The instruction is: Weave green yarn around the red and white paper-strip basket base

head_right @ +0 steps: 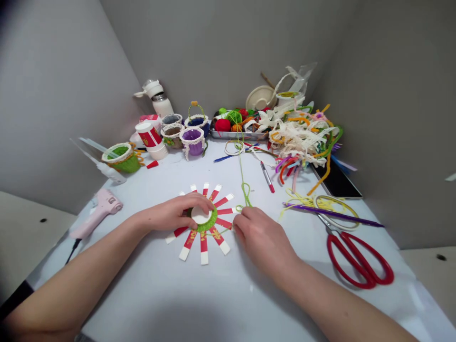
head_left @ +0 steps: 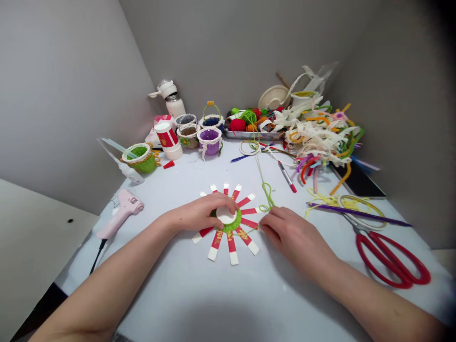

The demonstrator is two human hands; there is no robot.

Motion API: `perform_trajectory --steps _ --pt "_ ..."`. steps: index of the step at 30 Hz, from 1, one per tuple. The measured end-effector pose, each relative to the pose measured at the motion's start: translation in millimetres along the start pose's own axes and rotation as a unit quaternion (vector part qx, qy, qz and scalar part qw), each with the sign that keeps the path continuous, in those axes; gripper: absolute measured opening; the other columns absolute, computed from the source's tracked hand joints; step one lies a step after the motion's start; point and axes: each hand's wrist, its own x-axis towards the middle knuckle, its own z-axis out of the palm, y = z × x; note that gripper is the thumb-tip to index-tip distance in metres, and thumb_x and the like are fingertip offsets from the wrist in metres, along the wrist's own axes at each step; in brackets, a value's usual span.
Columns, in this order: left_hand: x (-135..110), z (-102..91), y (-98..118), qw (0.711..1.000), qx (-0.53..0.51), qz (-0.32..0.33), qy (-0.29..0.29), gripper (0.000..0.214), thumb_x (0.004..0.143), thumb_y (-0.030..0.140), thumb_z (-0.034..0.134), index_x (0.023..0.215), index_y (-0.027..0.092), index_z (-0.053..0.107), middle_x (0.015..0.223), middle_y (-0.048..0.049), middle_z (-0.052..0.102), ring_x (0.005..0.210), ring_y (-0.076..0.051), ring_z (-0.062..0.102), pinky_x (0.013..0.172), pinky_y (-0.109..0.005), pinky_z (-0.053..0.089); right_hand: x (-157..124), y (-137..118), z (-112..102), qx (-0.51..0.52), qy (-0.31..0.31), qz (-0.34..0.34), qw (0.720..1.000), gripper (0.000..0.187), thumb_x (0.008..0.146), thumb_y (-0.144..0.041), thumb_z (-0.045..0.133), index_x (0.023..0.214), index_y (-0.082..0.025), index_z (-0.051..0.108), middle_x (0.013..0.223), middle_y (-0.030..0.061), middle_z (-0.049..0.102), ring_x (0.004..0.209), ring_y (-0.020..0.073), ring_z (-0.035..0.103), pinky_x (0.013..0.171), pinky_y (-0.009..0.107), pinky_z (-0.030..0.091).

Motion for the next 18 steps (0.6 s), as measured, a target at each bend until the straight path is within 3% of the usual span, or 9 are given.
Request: perform_trajectory --steps 5,12,16,18 --pt "1.2 1.1 3.9 1.000 0.009 0.001 0.006 0.034 0.089 0.008 0.070 0.119 0.024 0.065 0.137 -0.0082 0.067 0.133 -0.026 0.059 0.114 -0.044 0.045 20.6 4.0 10.7 0.101 0.080 0.043 0.991 0.017 0.101 -0.020 0.058 0.087 -0.020 0.069 0.086 0.0040 0.068 0.085 0.0213 0.065 0.076 0.033 0.048" --pt "5.8 10.3 5.3 0.998 0.025 -0.015 0.056 0.025 0.092 0.027 0.078 0.114 0.024 0.066 0.129 -0.0070 0.071 0.122 -0.026 0.064 0.110 -0.043 0.047 24.9 7.9 16.2 0.139 0.085 0.047 0.986 0.017 0.098 -0.020 0.057 0.084 -0.022 0.067 0.083 0.0035 0.068 0.081 0.0211 0.064 0.072 0.033 0.047" --pt "5.3 14.5 7.3 0.995 0.049 -0.017 0.083 0.031 0.091 0.025 0.079 0.119 0.024 0.065 0.151 -0.0123 0.054 0.142 -0.030 0.052 0.116 -0.046 0.045 24.6 9.4 15.6 0.143 0.079 0.051 0.985 0.018 0.099 -0.019 0.055 0.085 -0.021 0.068 0.081 0.0036 0.066 0.082 0.0213 0.063 0.073 0.033 0.046" --pt "4.9 15.4 10.2 0.993 0.071 -0.023 0.096 0.036 0.089 0.025 0.080 0.121 0.022 0.064 0.150 -0.0143 0.051 0.142 -0.032 0.050 0.116 -0.048 0.045 24.9 9.7 15.6 0.146 0.073 0.057 0.985 0.018 0.098 -0.019 0.055 0.085 -0.021 0.068 0.083 0.0037 0.067 0.083 0.0214 0.063 0.074 0.033 0.046"
